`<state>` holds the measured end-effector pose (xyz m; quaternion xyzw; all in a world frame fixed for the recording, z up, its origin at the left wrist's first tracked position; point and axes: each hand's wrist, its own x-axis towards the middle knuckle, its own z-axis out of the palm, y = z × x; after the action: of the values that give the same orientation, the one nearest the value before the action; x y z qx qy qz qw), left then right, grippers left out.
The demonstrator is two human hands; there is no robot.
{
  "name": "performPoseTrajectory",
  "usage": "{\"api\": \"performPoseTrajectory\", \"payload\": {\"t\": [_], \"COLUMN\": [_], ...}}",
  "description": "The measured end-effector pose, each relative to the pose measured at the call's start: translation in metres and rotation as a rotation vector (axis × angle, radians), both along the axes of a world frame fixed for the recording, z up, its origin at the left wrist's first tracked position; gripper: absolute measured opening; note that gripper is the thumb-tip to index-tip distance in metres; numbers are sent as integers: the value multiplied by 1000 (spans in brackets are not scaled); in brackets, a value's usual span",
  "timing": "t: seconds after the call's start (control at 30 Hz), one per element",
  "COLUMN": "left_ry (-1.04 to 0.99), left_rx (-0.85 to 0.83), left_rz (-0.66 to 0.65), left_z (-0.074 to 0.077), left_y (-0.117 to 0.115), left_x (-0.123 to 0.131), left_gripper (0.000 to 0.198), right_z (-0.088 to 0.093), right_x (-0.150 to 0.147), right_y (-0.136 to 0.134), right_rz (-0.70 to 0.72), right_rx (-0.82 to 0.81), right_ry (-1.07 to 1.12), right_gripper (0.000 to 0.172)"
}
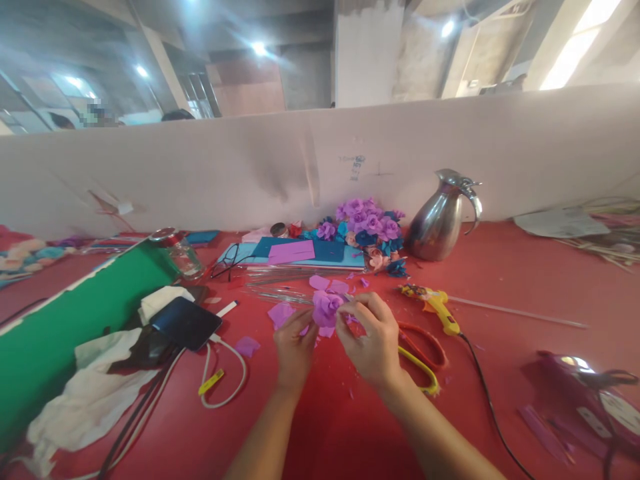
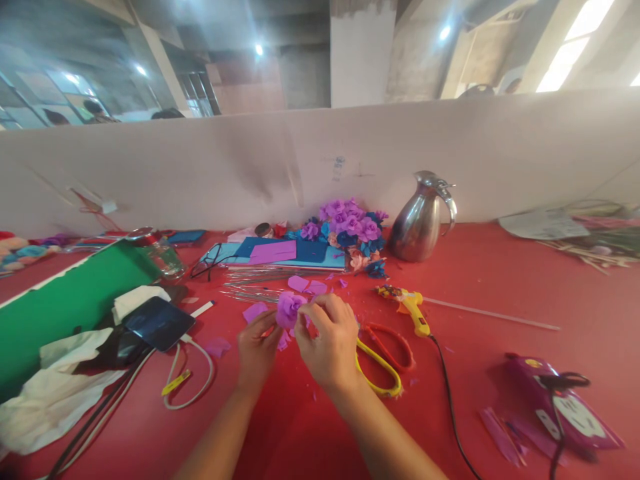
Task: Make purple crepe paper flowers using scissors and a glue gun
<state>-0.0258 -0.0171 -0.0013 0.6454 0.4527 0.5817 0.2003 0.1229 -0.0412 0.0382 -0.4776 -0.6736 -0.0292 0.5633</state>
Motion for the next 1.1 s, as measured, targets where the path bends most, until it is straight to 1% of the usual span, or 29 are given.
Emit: {"api": "performPoseTrajectory", "payload": {"t": [0.23,0.37,0.5,0.67,0.83,1.0,1.1], "left_ry": [-17,-25,-33,-4,9,15,10], "left_rx": [-38,-52,-56,-62,-63,-58,-32], "left_rz": [-9,-3,-8,-11,0,3,-9], "left_z": [0,1,3,4,3,4,6], "left_y": [-1,-1,-1,-1,0,0,-1], "left_x": [-1,0,1,0,0,1,2], "left_gripper": [17,17,18,18,17,16,17], "right_z": [1,2,1,0,3,8,9], "right_x": [-2,-1,0,0,2,3,2], "right_y": [-2,-2,-2,0,1,0,0], "right_rz": [-56,-77,-59,-21,12,103,124], "right_rx": [56,73,54,8,-22,-98,-144], "right_ry": [-102,-80,-74,3,50,213,277], "right_gripper": [11,11,11,9,10,9,10]}}
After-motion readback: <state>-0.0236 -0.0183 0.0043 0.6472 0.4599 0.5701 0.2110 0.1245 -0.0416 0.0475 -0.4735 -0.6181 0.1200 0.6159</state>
